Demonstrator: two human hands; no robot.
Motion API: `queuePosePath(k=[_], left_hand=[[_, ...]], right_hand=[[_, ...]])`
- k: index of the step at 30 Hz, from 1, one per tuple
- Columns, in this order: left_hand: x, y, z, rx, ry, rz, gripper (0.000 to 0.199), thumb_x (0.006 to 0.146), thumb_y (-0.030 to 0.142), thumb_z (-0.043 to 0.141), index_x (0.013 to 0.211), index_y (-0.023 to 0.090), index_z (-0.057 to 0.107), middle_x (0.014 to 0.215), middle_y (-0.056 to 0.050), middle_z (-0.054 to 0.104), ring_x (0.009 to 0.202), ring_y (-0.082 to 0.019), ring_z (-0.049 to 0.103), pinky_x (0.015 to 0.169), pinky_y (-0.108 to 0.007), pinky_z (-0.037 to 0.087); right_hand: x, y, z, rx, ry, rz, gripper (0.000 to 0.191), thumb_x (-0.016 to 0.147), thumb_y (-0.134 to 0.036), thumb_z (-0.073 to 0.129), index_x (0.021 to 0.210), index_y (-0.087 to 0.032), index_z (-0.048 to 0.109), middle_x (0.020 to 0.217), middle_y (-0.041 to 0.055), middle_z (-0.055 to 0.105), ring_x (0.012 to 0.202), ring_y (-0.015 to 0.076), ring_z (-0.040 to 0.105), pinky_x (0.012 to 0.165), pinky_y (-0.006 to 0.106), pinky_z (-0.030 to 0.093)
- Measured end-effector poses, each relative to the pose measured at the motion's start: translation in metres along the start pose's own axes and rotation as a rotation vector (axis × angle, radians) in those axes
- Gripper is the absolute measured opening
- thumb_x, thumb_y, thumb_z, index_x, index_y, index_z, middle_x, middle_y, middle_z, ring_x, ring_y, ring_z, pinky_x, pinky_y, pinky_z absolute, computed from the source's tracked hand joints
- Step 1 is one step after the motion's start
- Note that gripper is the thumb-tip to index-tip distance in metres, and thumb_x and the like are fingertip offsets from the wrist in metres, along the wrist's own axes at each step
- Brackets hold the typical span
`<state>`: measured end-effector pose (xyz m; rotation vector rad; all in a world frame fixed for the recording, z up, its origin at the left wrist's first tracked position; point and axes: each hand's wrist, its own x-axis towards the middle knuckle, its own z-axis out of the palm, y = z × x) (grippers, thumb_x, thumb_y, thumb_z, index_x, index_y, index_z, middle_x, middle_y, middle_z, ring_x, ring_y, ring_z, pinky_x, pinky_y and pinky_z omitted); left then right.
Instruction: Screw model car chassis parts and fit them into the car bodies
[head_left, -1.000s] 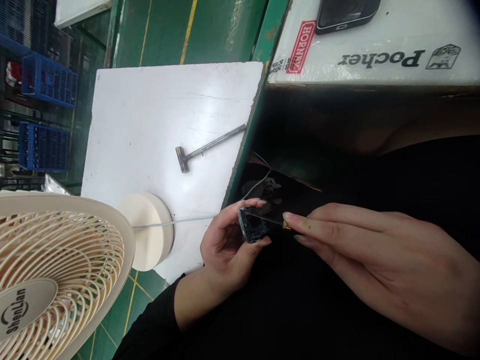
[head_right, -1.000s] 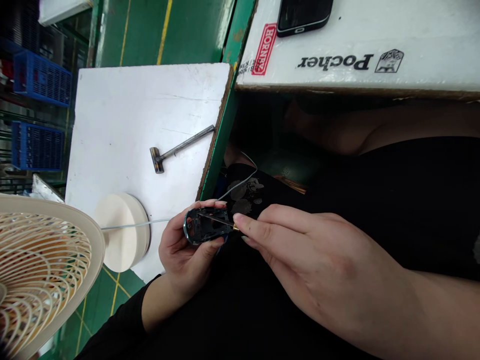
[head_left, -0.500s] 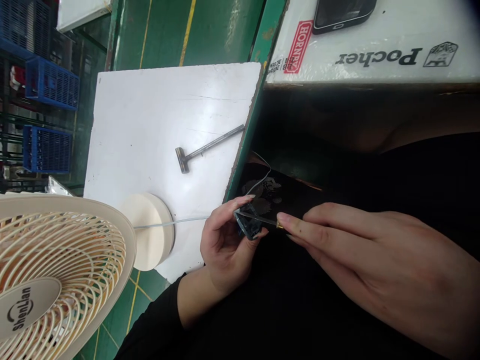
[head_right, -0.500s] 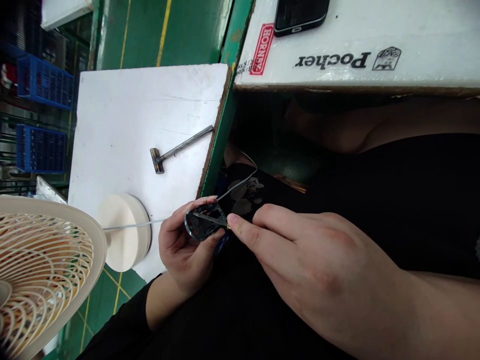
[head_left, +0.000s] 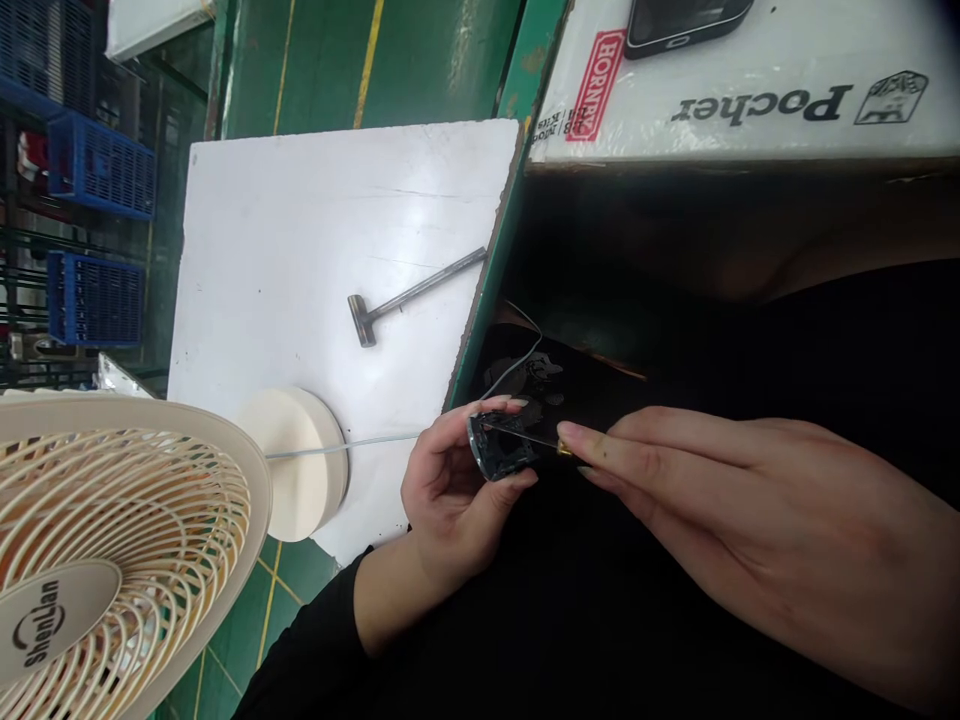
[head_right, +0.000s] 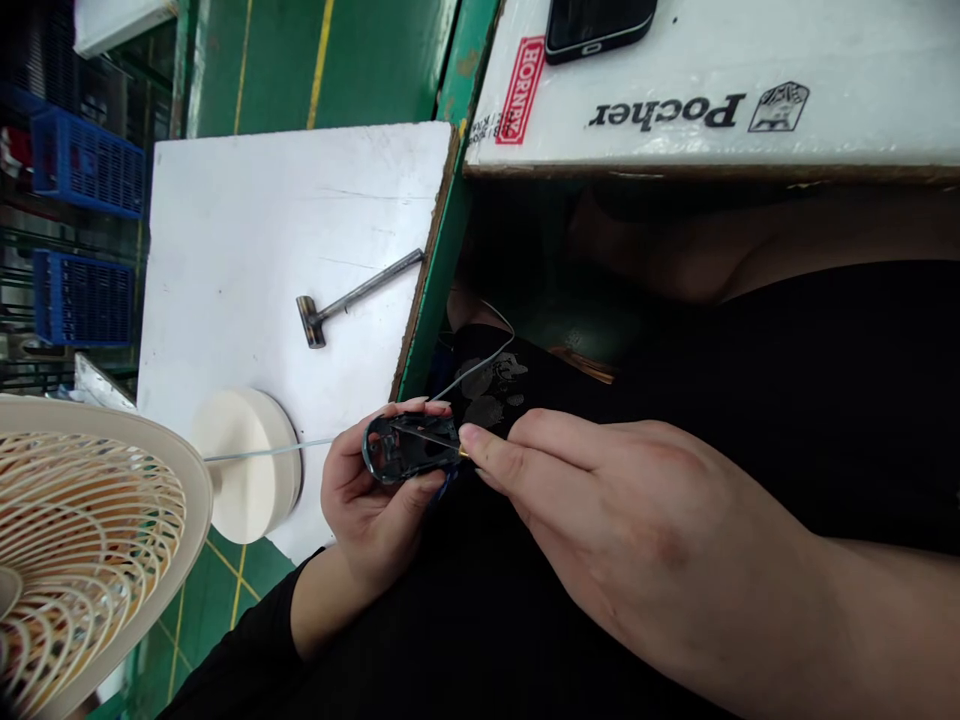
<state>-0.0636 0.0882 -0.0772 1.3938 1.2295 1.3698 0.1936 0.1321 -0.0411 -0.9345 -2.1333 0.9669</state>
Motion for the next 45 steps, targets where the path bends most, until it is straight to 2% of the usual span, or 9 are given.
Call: queuePosePath(k=[5,12,20,30,37,45], left_hand=[[0.0,-0.001,0.0,0.002,0.005,0.023,0.059,0.099,0.014,0.098,0.152,0.025,0.075,0.148,-0.013,0.085,0.132,-0.032,0.088,0.114,-0.049,0.075],[0.001,-0.001,-0.001,0.029,0.004,0.043,0.059,0.099,0.018,0.099,0.152,0.027,0.075,0.147,-0.012,0.086,0.129,-0.032,0.089,0.112,-0.049,0.076],[0.001,0.003,-0.001,0.027,-0.012,0.014,0.057,0.099,0.016,0.098,0.152,0.023,0.076,0.146,-0.014,0.086,0.13,-0.032,0.088,0.115,-0.049,0.075],[0.002,0.004,-0.003,0.026,-0.024,0.024,0.056,0.1,0.016,0.097,0.152,0.025,0.076,0.147,-0.014,0.085,0.13,-0.032,0.088,0.114,-0.049,0.075],[0.003,0.004,-0.002,0.0,-0.018,0.027,0.057,0.099,0.013,0.097,0.151,0.024,0.077,0.146,-0.013,0.085,0.131,-0.032,0.088,0.115,-0.049,0.074],[0.002,0.003,-0.002,0.022,-0.013,0.002,0.055,0.101,0.017,0.097,0.151,0.026,0.077,0.146,-0.013,0.086,0.13,-0.032,0.088,0.115,-0.051,0.075]], right_hand=[[-0.001,-0.001,0.001,0.022,0.0,0.04,0.042,0.117,-0.006,0.063,0.154,-0.019,0.078,0.114,0.0032,0.083,0.089,0.0146,0.083,0.081,0.023,0.071],[0.005,-0.004,0.001,0.084,0.02,0.063,0.038,0.118,-0.003,0.06,0.142,-0.023,0.08,0.11,-0.0001,0.085,0.09,0.0147,0.084,0.08,0.023,0.071],[0.002,0.002,0.0,0.132,0.019,0.06,0.039,0.119,-0.006,0.062,0.149,-0.025,0.078,0.112,-0.002,0.085,0.094,0.0098,0.084,0.089,0.016,0.069],[0.001,0.002,-0.001,0.179,0.001,0.096,0.041,0.12,-0.013,0.064,0.156,-0.03,0.077,0.112,-0.002,0.083,0.094,0.0105,0.082,0.089,0.017,0.067],[-0.001,0.007,0.002,0.183,-0.013,0.095,0.042,0.12,-0.013,0.066,0.158,-0.028,0.076,0.113,-0.0009,0.082,0.091,0.0106,0.081,0.082,0.019,0.066],[0.001,0.005,0.001,0.198,0.002,0.107,0.047,0.119,-0.012,0.065,0.158,-0.035,0.076,0.111,-0.0016,0.084,0.09,0.0134,0.082,0.082,0.021,0.068]])
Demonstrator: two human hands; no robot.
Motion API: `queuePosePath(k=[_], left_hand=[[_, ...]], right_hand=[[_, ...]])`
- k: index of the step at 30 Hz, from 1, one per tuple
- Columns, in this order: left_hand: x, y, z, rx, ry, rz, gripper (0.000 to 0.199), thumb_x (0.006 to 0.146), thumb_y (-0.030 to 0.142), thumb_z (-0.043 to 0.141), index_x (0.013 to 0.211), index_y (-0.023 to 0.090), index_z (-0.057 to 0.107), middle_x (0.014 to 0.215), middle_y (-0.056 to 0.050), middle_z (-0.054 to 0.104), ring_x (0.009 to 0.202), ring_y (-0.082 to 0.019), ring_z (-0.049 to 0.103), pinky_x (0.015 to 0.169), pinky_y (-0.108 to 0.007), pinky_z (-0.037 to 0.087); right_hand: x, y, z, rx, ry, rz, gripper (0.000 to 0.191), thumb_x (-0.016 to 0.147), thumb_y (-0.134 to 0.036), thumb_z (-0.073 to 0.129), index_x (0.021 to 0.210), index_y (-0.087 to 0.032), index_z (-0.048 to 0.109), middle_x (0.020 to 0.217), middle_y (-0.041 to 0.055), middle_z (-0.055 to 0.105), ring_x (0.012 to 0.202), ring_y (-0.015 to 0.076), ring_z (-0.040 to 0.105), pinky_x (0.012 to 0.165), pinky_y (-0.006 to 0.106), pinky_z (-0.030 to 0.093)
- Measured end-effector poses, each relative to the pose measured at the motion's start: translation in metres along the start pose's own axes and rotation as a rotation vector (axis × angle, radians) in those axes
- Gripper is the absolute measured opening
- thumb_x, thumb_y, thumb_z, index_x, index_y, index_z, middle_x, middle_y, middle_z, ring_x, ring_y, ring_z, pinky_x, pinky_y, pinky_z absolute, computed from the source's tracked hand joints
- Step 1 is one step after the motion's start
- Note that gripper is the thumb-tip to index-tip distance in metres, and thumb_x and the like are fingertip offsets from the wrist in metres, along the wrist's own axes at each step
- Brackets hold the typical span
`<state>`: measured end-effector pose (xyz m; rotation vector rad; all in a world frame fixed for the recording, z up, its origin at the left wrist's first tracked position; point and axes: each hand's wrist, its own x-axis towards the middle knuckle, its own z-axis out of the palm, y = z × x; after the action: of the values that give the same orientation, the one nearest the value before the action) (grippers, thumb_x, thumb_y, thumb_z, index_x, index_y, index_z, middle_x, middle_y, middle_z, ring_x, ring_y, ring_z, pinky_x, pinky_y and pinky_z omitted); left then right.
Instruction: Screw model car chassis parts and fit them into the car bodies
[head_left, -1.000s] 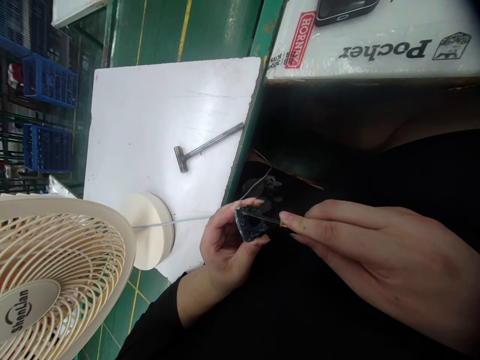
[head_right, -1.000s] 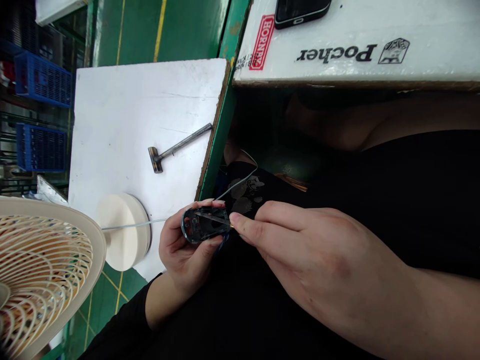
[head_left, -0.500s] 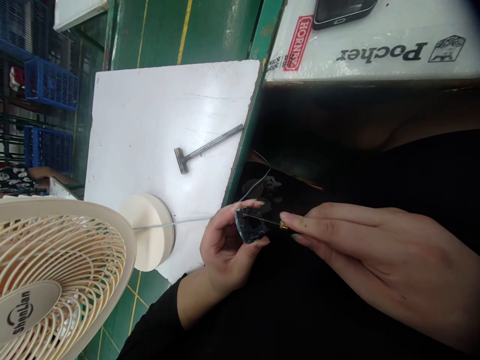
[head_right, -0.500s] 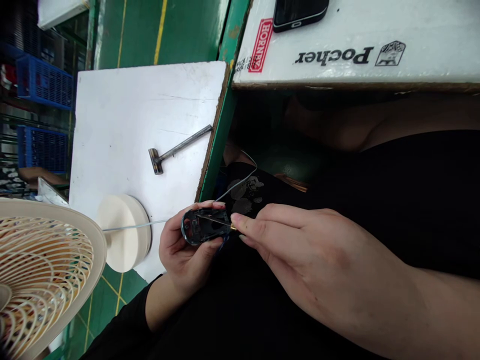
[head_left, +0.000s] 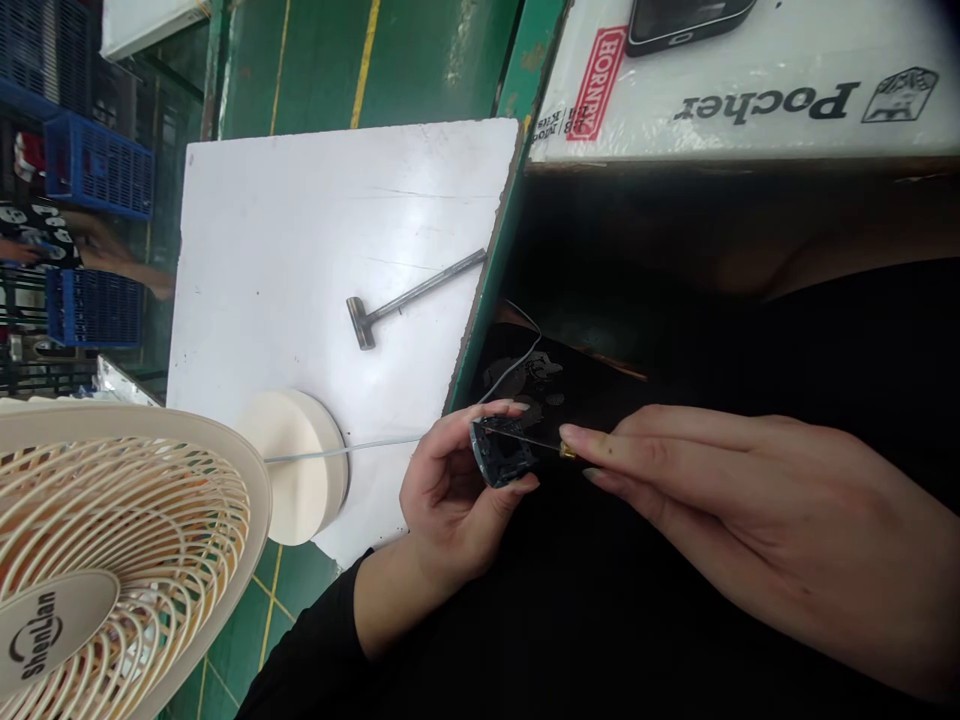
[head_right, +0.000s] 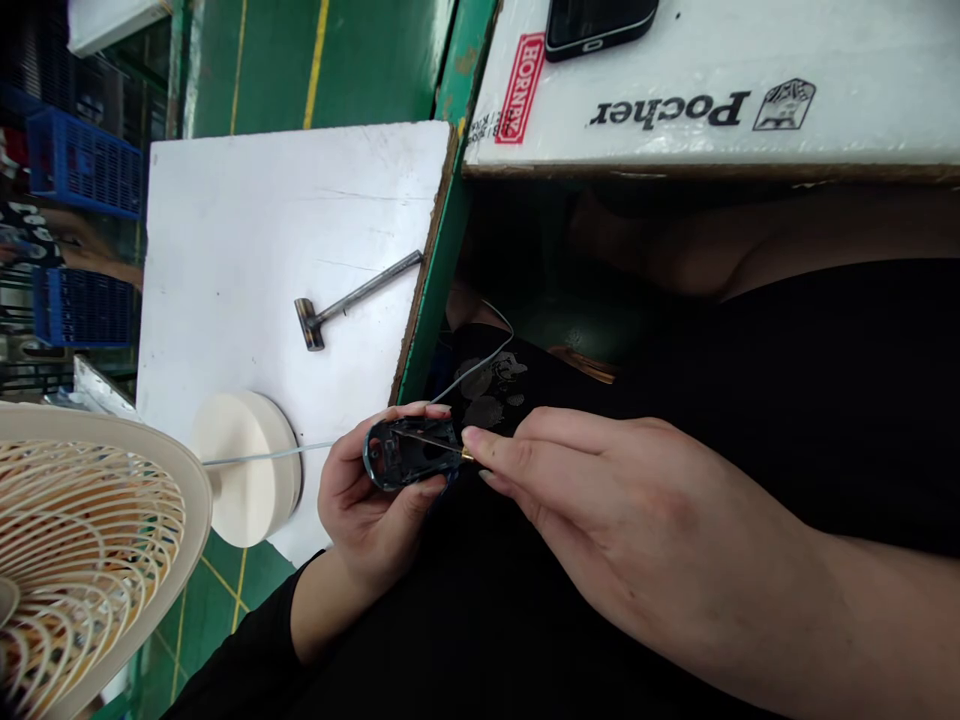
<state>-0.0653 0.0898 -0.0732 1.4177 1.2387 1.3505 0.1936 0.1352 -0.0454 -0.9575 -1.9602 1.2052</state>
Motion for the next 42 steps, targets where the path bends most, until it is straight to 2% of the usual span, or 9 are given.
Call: queuePosePath(k=[8,15,21,25,30,35,42], left_hand=[[0.0001,0.0,-0.001,0.003,-0.01,-0.009,0.056,0.1,0.015,0.097,0.151,0.022,0.077,0.145,-0.014,0.085,0.131,-0.033,0.088,0.117,-0.052,0.074],[0.0001,-0.0013,0.0008,-0.022,-0.008,0.039,0.057,0.099,0.011,0.097,0.151,0.021,0.077,0.147,-0.014,0.084,0.132,-0.032,0.087,0.117,-0.05,0.074],[-0.0005,-0.0007,-0.0006,-0.003,-0.023,0.023,0.056,0.1,0.013,0.097,0.152,0.021,0.076,0.146,-0.014,0.085,0.132,-0.032,0.088,0.118,-0.05,0.073],[-0.0003,-0.0001,-0.0008,0.002,-0.012,0.03,0.056,0.099,0.013,0.097,0.151,0.024,0.077,0.146,-0.013,0.085,0.131,-0.032,0.088,0.117,-0.05,0.074],[-0.0014,0.0006,-0.0007,0.022,-0.009,0.009,0.057,0.099,0.014,0.097,0.151,0.023,0.076,0.146,-0.014,0.085,0.131,-0.032,0.088,0.117,-0.05,0.073],[-0.0006,-0.0001,-0.0001,0.015,-0.007,0.016,0.056,0.1,0.015,0.097,0.151,0.024,0.076,0.145,-0.014,0.085,0.131,-0.033,0.088,0.116,-0.051,0.073],[-0.0003,-0.0015,0.0015,-0.092,-0.022,-0.084,0.058,0.102,0.012,0.093,0.154,0.027,0.076,0.144,-0.013,0.087,0.133,-0.03,0.088,0.114,-0.041,0.073]], right_hand=[[0.0025,0.0022,-0.0027,-0.005,-0.01,-0.005,0.046,0.119,-0.01,0.065,0.158,-0.032,0.076,0.108,-0.0031,0.082,0.089,0.0105,0.081,0.088,0.017,0.068],[0.0003,-0.0006,-0.0045,-0.012,-0.018,0.008,0.039,0.12,-0.013,0.065,0.151,-0.031,0.08,0.109,-0.0021,0.082,0.088,0.0109,0.082,0.079,0.018,0.067],[0.0024,0.0003,-0.0035,-0.024,-0.013,-0.029,0.041,0.119,-0.012,0.065,0.153,-0.028,0.079,0.107,-0.0021,0.083,0.089,0.0115,0.083,0.087,0.018,0.069],[0.0026,0.0022,-0.0035,-0.03,-0.009,-0.019,0.042,0.119,-0.014,0.067,0.155,-0.03,0.08,0.112,-0.0002,0.085,0.09,0.0143,0.085,0.08,0.021,0.07],[0.0022,0.002,-0.0061,-0.017,-0.021,-0.026,0.049,0.118,-0.013,0.067,0.161,-0.035,0.077,0.11,-0.001,0.086,0.091,0.0166,0.086,0.084,0.025,0.072],[0.0014,0.0022,-0.0065,-0.024,-0.009,-0.02,0.046,0.118,-0.015,0.067,0.159,-0.033,0.079,0.108,-0.0004,0.084,0.086,0.0153,0.084,0.075,0.023,0.07],[0.0033,0.0086,-0.0048,0.036,-0.027,0.0,0.04,0.118,-0.013,0.067,0.152,-0.027,0.083,0.109,0.0022,0.085,0.086,0.0126,0.084,0.079,0.019,0.068]])
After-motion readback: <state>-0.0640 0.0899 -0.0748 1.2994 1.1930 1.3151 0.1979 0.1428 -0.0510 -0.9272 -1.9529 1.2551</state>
